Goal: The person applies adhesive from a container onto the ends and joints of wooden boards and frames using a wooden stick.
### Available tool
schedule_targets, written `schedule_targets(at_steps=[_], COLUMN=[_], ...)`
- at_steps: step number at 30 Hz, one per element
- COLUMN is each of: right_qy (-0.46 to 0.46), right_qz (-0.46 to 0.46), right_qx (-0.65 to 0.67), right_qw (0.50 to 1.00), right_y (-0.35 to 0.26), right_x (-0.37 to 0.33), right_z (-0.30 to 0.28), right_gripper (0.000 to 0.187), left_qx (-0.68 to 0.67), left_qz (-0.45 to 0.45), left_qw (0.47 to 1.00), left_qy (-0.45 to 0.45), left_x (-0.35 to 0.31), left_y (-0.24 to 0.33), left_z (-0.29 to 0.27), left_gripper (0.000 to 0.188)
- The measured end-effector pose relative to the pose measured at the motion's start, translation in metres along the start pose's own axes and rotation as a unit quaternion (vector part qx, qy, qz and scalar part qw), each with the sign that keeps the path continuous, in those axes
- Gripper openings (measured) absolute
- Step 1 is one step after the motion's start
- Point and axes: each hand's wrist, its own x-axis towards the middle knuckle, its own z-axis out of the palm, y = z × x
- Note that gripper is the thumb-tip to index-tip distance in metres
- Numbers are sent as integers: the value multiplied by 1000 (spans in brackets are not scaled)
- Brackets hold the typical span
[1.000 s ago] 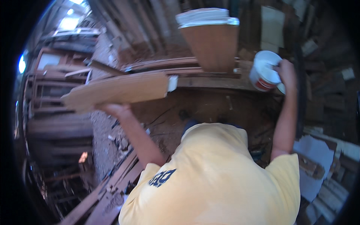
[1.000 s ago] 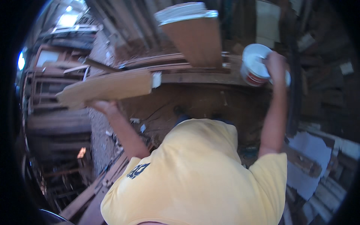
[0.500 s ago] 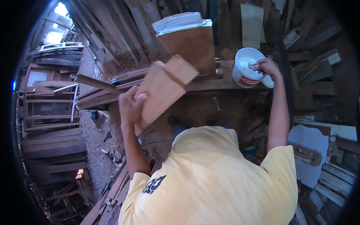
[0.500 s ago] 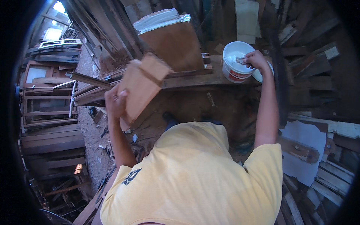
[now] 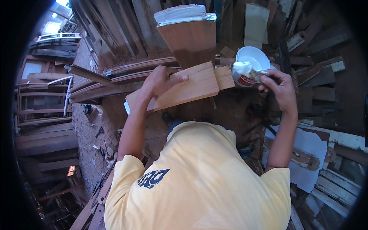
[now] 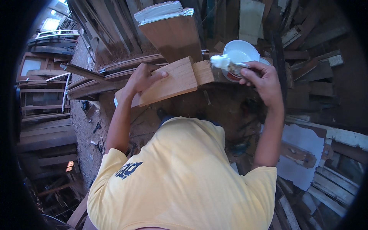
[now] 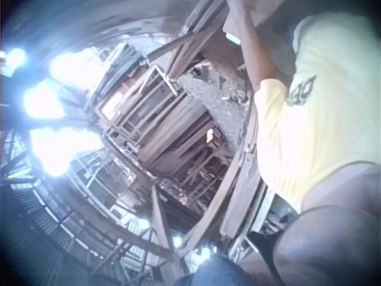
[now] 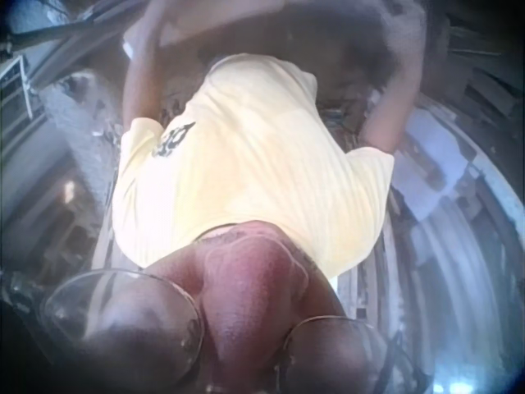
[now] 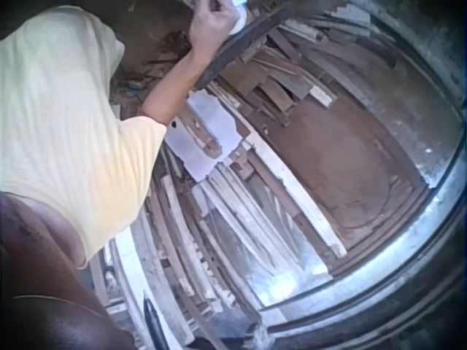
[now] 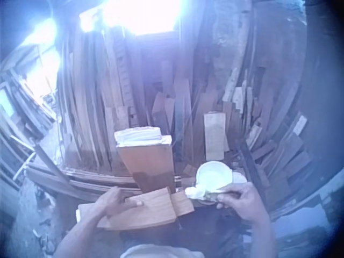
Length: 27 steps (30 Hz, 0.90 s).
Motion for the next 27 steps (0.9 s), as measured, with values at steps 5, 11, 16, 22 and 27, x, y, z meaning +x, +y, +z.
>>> schedule_targets(at_steps=[5,11,16,22,27], right_qy=[38,36,91,23,-22], right_qz=[-358,-452,-450,-420,-427], right_qx=[-285,-426,-499,-380,-400], right_qw=[889,783,735,824,811], right_y=[-17,-35,-41,-46,-44], right_x=[-6,-2,11,-5,-16], right_z=[40,45,44,61,61], right_gripper=[29,40,38,35,32], left_qx=[-73,-100,-56,-62,-100], left_qz=[55,52,23,3,15], left_qw=[996,993,998,998,995], left_qy=[19,-27,-17,-1,14], left_x=[-1,-11,-15,-14,-20], left_y=[-1,-2,-2,-16,-15], left_z=[-5,-16,-17,-16,-20], left_gripper=[78,71,72,73,74])
